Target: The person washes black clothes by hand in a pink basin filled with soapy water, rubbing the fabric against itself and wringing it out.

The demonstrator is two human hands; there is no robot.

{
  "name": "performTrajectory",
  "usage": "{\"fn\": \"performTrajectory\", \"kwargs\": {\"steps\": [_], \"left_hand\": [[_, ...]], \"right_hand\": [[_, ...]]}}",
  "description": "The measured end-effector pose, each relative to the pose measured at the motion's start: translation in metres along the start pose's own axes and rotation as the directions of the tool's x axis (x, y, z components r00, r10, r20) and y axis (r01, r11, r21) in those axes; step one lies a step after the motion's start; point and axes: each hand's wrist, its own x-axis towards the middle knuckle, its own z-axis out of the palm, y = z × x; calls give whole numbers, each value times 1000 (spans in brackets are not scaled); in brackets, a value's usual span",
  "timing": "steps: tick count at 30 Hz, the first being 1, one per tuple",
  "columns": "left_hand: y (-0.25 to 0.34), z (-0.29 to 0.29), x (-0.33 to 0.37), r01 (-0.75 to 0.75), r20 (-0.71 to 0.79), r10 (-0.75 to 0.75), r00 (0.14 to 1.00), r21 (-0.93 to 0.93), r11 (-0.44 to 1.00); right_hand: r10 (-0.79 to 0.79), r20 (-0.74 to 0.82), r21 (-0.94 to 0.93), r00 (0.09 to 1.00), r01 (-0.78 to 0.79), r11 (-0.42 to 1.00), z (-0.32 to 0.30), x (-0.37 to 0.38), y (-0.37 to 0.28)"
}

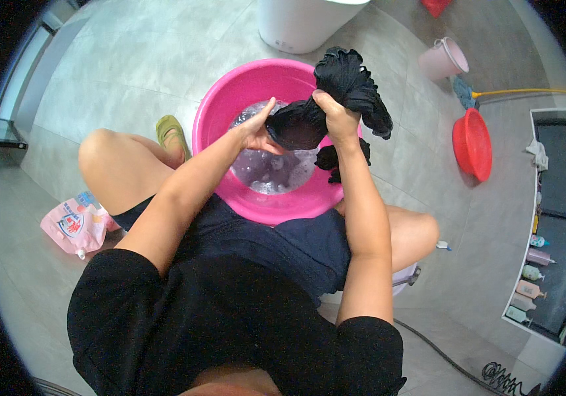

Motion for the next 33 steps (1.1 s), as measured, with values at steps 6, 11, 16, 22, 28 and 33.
{"fn": "performTrajectory", "kwargs": {"steps": [6,11,16,22,28,33], "left_hand": [[3,-7,24,-112,226,247,942,-484,868],[20,27,21,-762,-367,777,512,223,608],[21,76,-8,-481,440,877,-195,736,-476],[5,80,-22,-177,942,295,-161,266,-948],[-6,63,4,-83,989,-120,82,-113,-990],[-1,56,15,-7,920,-263,289,-273,-962]], "right_hand": [[-146,-48,-102,988,140,985,1,5,6],[-60,-355,-99,933,26,995,-27,16,56],[142,-441,194,886,-60,979,-53,27,83],[330,-396,339,857,-198,920,-17,28,37],[403,-355,342,844,-284,896,13,23,18],[438,-150,432,886,-340,835,-4,23,23]]}}
